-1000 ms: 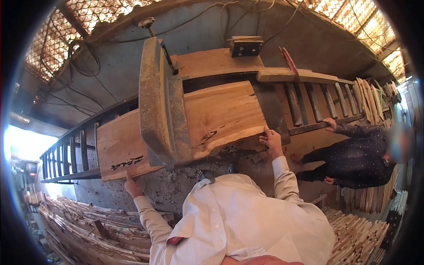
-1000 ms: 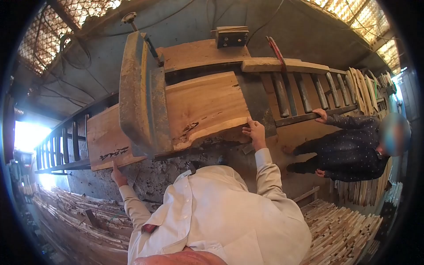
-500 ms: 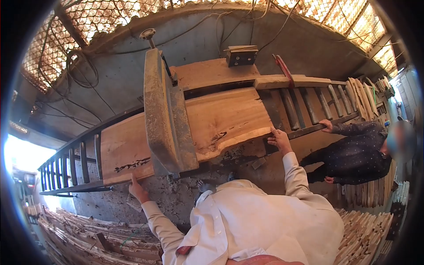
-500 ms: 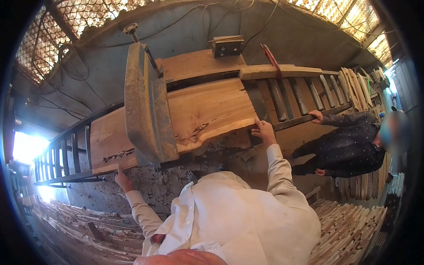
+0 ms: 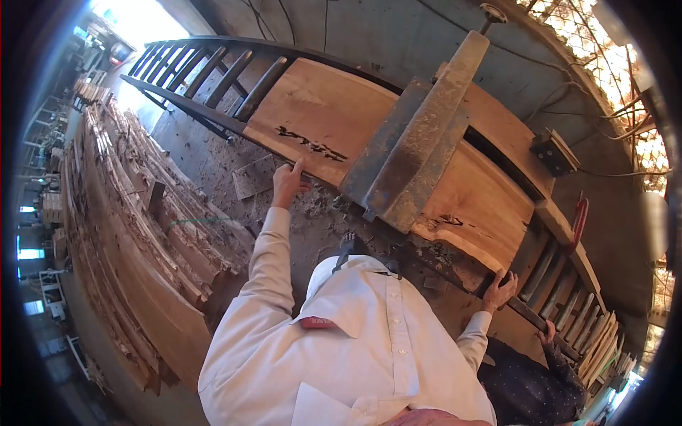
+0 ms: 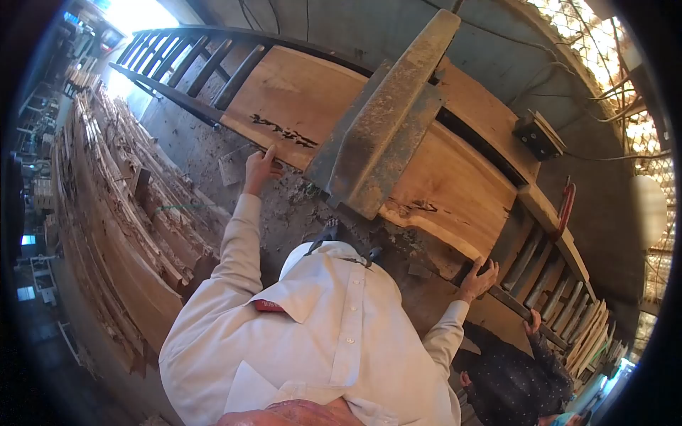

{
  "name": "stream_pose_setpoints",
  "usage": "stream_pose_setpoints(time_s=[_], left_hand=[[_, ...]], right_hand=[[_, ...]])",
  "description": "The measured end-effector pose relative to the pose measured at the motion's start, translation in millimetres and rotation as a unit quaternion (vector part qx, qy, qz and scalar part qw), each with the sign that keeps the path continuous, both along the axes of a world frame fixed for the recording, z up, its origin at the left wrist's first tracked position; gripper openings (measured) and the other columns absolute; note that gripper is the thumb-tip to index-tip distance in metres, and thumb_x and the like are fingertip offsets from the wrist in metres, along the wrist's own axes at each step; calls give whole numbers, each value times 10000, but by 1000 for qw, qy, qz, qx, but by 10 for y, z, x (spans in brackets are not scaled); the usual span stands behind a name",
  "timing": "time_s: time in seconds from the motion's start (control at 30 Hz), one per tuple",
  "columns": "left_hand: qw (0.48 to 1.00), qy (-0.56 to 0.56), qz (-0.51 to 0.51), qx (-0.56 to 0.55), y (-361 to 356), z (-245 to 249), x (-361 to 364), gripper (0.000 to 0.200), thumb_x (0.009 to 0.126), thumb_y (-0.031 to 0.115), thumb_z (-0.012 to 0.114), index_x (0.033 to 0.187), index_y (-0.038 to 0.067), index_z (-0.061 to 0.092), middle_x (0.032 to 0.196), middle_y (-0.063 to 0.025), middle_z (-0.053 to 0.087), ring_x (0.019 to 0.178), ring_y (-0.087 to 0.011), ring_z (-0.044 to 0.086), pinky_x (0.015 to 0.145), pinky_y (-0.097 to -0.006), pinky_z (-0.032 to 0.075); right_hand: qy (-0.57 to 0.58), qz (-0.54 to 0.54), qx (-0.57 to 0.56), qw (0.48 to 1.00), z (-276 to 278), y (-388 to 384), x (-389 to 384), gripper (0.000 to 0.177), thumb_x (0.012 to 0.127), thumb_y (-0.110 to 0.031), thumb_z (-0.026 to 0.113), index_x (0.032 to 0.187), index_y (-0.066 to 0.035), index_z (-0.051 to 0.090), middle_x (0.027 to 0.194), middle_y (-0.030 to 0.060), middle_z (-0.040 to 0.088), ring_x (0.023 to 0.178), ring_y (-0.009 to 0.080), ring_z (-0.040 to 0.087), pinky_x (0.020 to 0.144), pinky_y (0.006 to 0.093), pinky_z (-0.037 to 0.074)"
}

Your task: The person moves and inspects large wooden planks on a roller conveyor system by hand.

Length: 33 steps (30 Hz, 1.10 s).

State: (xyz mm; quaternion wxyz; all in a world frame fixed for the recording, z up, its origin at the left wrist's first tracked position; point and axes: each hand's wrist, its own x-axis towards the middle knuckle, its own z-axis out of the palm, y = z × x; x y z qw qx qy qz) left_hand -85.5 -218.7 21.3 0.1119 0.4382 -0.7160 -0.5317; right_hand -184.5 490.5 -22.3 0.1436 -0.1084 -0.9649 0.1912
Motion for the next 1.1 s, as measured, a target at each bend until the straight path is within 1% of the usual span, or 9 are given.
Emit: stream_pose_setpoints(time_s=[0.3, 0.43, 0.5, 0.63, 0.77, 1.0, 1.03, 1.07, 1.1], left_hand=[[994, 67, 73, 47, 145, 245, -253, 461, 992, 359, 670, 848, -78, 650, 644, -159, 665, 503, -226, 687, 427, -326, 546], [997, 42, 27, -62, 128, 142, -202, 483, 999, 408, 649, 851, -52, 655, 618, -115, 639, 489, -209, 670, 432, -332, 541], [988, 145, 27, -44, 135, -114, -222, 462, 997, 425, 655, 883, -23, 660, 656, -94, 625, 498, -186, 640, 436, -331, 534], [984, 137, -79, -88, -289, -746, -73, 483, 987, 446, 664, 1131, -11, 611, 839, -132, 665, 648, -268, 695, 513, -375, 577], [990, 81, 9, 114, 218, 97, -215, 576, 967, 500, 677, 1207, -18, 599, 989, -153, 677, 810, -308, 722, 601, -426, 615], [989, 82, 12, 120, 75, -133, -210, 626, 960, 512, 685, 1269, -23, 585, 1078, -186, 640, 882, -299, 700, 637, -444, 627], [971, 83, -175, -143, -175, -387, -97, 649, 955, 531, 681, 1272, -27, 586, 1089, -187, 640, 866, -314, 704, 643, -448, 629], [851, 66, -350, -385, -414, -533, 6, 672, 949, 550, 677, 1276, -31, 588, 1101, -187, 640, 851, -330, 708, 648, -451, 632], [970, 41, -198, -135, -354, -416, -59, 690, 951, 571, 660, 1274, -35, 587, 1125, -180, 646, 832, -336, 715, 651, -444, 634]], right_hand=[[-32, 48, 71, 996, -115, 45, -59, 701, 1053, -657, 315, 1466, -143, 555, 1654, 155, 327, 1556, 343, 217, 1229, 561, 128], [64, 104, 65, 990, -48, 44, -66, 492, 1052, -489, 502, 1353, -139, 671, 1549, 219, 462, 1411, 411, 422, 1172, 485, 292], [62, 81, 40, 994, 2, 23, -41, 452, 1019, -438, 588, 1343, -136, 682, 1539, 210, 479, 1412, 398, 426, 1172, 483, 293], [-9, 33, -2, 999, 4, -12, -13, 551, 1012, -574, 522, 1408, -209, 641, 1641, 136, 347, 1548, 313, 235, 1264, 491, 101], [-15, 14, -12, 1000, 155, -104, 10, 620, 1015, -627, 463, 1469, -219, 577, 1655, 121, 318, 1553, 302, 223, 1275, 493, 68], [15, 5, 4, 1000, 28, -30, -34, 705, 973, -609, 555, 1496, -140, 506, 1638, 121, 350, 1551, 304, 232, 1273, 513, 79], [16, 4, 0, 1000, -11, -47, -24, 716, 963, -606, 571, 1493, -130, 503, 1636, 121, 354, 1550, 304, 235, 1272, 520, 81], [18, 4, -4, 1000, -9, -41, -40, 727, 954, -603, 587, 1491, -121, 501, 1634, 122, 358, 1549, 305, 239, 1270, 526, 83], [22, 4, -6, 1000, 4, -23, -58, 739, 944, -600, 603, 1488, -111, 499, 1631, 122, 362, 1548, 305, 242, 1268, 533, 84]])
